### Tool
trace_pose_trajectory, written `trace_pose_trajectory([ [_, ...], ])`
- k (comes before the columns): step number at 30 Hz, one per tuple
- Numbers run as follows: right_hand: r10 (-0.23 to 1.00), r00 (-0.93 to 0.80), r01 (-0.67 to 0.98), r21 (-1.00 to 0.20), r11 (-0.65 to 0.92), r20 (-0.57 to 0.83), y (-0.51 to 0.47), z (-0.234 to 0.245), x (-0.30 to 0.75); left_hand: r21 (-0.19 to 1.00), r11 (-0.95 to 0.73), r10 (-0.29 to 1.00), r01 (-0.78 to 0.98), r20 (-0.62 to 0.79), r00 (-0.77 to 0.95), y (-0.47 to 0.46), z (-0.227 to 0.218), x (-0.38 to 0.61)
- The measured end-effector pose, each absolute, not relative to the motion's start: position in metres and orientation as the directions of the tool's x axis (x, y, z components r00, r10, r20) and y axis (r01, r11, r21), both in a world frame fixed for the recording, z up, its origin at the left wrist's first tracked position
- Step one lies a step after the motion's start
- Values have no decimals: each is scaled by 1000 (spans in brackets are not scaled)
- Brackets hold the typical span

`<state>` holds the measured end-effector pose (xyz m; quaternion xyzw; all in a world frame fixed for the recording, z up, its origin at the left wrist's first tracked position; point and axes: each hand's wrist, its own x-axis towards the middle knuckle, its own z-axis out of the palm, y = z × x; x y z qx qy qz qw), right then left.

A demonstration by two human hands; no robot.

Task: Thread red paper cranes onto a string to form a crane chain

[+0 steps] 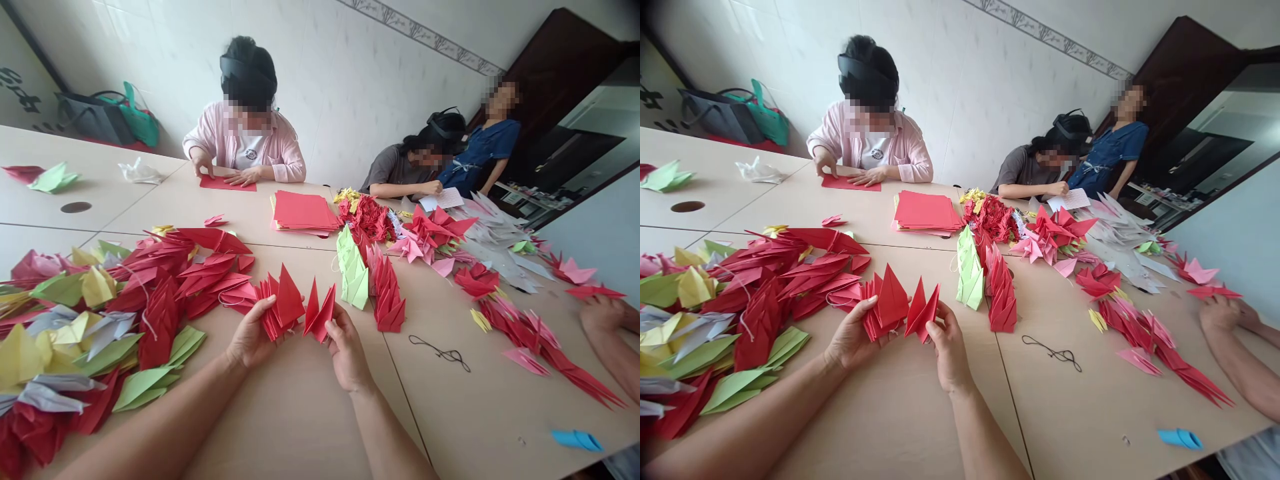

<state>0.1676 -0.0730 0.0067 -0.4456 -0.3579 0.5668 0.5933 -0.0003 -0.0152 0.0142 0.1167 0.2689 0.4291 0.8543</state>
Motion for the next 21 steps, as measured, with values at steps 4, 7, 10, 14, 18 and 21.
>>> trace_pose_trajectory([
  [4, 988, 122, -415, -909, -31, -90, -70, 7, 171, 418, 608, 793, -675, -349, 499, -17, 14, 0],
  [7, 974, 209, -426, -904, 13, -85, -67, 7, 173, 419, 611, 791, -671, -345, 505, -17, 13, 0],
  [10, 960, 268, -440, -896, 52, -76, -66, 7, 173, 426, 616, 788, -663, -342, 512, -17, 11, 0],
  [14, 952, 294, -503, -860, 80, -83, -66, 8, 175, 438, 615, 789, -655, -335, 516, -17, 11, 1],
  [18, 944, 310, -549, -832, 84, -109, -64, 7, 179, 444, 630, 776, -637, -340, 531, -17, 12, 0],
  [21, 937, 334, -536, -838, 99, -103, -63, 4, 182, 445, 645, 764, -622, -341, 548, -17, 13, -1],
])
